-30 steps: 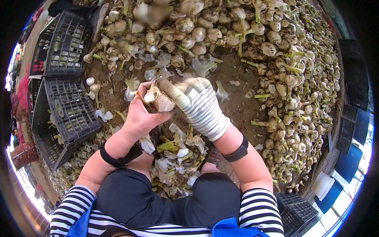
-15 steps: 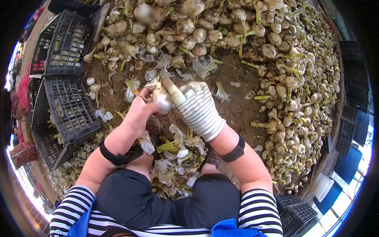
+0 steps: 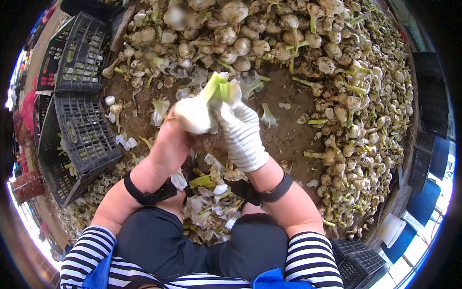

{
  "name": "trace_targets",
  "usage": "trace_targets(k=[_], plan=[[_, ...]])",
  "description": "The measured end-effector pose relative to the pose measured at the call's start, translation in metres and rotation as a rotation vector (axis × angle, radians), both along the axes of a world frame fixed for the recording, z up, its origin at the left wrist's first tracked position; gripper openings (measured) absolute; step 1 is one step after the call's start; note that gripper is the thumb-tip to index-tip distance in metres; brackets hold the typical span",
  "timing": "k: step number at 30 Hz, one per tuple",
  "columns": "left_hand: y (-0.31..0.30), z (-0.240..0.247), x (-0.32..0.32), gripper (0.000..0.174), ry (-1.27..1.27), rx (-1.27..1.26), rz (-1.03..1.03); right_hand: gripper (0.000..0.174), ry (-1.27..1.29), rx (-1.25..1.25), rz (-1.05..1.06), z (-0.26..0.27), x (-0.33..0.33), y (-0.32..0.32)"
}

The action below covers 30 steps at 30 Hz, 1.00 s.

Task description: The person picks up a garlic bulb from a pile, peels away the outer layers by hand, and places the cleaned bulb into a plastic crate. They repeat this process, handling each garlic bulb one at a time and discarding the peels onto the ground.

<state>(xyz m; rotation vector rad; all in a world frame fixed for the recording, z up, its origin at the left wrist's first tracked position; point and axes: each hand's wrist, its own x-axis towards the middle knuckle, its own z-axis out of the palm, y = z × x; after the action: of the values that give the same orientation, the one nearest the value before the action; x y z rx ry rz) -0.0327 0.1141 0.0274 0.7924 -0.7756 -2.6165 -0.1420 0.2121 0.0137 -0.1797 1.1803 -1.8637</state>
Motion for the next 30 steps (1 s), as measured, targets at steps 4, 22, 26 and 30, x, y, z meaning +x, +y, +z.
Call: trace_targets(k=[4,22,26,30], plan=[[-0.01,0.008,-0.005,0.05,-0.184,0.07,-0.075,0.021,0.295,0.088,-0.19,0.002,-0.005,-0.001],[-0.009,-0.005,0.003,0.021,-0.277,-1.081,-0.084,0.028,0.738,0.192,0.01,-0.016,-0.023,0.005],[-0.007,0.003,0.009,0.017,-0.113,-1.187,-0.142,0.026,1.593,1.084,0.44,-0.057,-0.055,0.004],[-0.007,0.002,0.006,0.02,-0.01,-0.473,0.106,0.038,1.613,1.206,0.757,-0.067,-0.052,0.02]])
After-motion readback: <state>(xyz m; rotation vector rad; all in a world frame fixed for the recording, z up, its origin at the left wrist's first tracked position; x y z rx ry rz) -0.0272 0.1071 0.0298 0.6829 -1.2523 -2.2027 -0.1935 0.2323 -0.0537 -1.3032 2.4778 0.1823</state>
